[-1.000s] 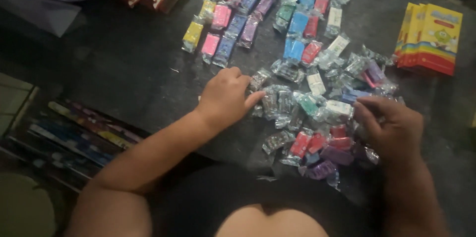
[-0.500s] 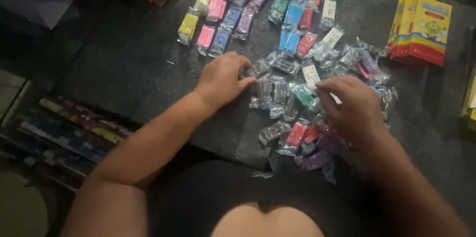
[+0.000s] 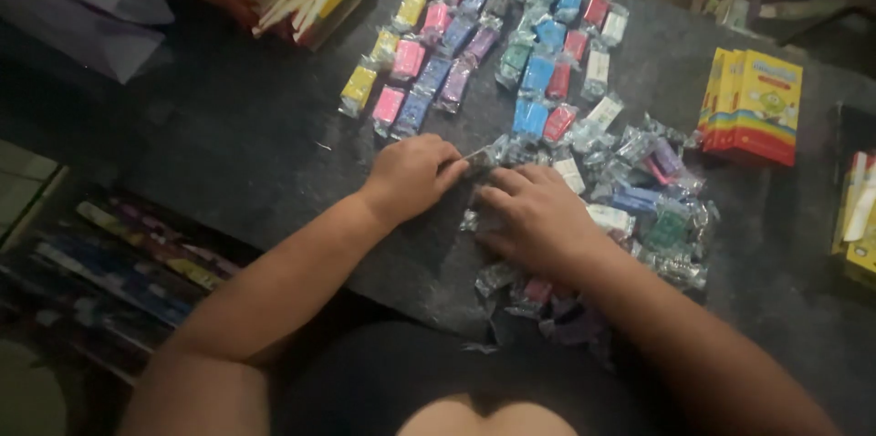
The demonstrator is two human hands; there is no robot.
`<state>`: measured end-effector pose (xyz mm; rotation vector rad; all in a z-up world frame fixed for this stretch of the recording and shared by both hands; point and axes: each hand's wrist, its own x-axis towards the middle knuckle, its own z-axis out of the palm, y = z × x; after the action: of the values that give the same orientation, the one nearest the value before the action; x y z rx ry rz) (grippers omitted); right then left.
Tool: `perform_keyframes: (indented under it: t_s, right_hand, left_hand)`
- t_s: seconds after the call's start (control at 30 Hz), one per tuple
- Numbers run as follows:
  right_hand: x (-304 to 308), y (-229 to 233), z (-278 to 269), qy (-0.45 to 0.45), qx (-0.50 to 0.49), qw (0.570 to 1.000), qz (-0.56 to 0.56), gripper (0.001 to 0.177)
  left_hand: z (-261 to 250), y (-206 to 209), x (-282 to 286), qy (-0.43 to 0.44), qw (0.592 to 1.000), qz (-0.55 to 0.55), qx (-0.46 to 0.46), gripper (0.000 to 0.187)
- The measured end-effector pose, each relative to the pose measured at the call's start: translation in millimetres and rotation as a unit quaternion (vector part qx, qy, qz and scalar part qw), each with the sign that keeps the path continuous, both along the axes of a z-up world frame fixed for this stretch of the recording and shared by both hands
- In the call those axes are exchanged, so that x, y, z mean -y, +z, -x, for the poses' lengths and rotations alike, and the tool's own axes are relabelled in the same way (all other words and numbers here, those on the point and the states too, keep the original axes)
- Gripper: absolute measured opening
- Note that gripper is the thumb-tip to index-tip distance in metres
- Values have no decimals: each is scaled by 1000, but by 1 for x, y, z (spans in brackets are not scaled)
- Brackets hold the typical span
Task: The person sorts small, individually wrapped erasers from a central pile on a table and arranges them into neat rows by color. They pick up each eraser, identify its color, and place it into the corresponding row, gradually organizing the entire collection.
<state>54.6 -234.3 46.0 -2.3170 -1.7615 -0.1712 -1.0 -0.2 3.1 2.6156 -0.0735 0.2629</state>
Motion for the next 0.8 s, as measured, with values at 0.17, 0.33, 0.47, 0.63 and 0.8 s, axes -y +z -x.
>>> perform_keyframes:
  t_s: [0.17, 0.33, 0.47, 0.63, 0.8]
  right_hand:
    - [12, 1, -5, -29, 3, 999, 16, 48]
    - [30, 10, -11, -51, -76, 993, 72, 54]
    - [24, 23, -7, -70, -75, 988, 114, 61]
    - [40, 34, -7, -105, -138, 981, 92, 59]
    - [65, 4, -8, -240, -3, 967, 92, 62]
  left_hand:
    - [4, 24, 2, -22, 998, 24, -47, 21]
    - [7, 12, 0, -51, 997, 52, -4, 21]
    - [3, -4, -4, -36, 996, 86, 12, 19]
    - [8, 2, 6, -3, 971, 208, -115, 24]
    - [14, 24, 12, -67, 970, 135, -190, 30]
